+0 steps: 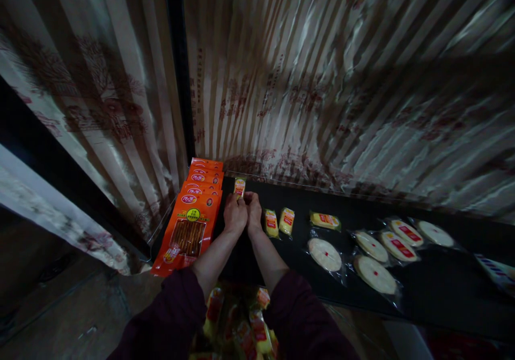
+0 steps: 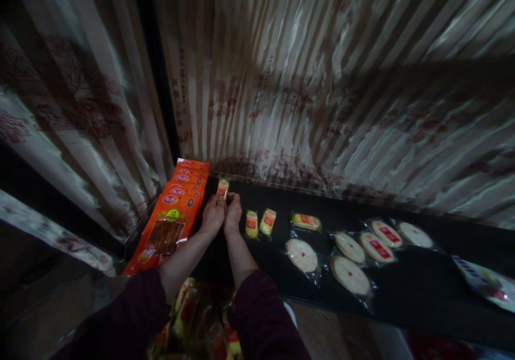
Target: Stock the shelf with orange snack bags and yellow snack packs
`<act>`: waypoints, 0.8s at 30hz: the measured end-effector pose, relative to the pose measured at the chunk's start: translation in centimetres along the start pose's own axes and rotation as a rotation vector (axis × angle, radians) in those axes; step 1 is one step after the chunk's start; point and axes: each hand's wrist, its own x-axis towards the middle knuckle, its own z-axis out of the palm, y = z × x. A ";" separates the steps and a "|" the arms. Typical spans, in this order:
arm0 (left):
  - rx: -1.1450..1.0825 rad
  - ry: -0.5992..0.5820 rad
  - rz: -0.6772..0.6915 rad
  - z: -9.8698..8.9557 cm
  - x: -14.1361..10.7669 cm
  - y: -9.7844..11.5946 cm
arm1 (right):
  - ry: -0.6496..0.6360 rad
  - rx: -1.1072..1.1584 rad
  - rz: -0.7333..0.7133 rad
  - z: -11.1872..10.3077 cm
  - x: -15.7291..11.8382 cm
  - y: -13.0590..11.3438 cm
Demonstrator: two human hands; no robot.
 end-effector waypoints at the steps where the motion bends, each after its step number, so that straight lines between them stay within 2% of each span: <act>1: 0.004 0.007 0.009 0.3 0.4 -0.1 | -0.002 -0.018 -0.009 0.1 0.3 -0.3; 6: -0.009 0.052 0.044 1.5 2.6 -0.5 | 0.003 -0.036 -0.004 0.9 1.8 -1.2; 10: -0.045 0.044 0.162 1.8 4.4 -0.8 | -0.037 0.012 0.013 1.5 3.0 -1.9; 17: -0.052 0.006 0.196 2.6 6.6 -0.6 | -0.094 0.027 -0.082 3.0 3.5 -3.3; 24: -0.062 -0.006 0.186 2.6 7.9 -0.7 | -0.109 0.028 -0.124 4.9 4.9 -1.9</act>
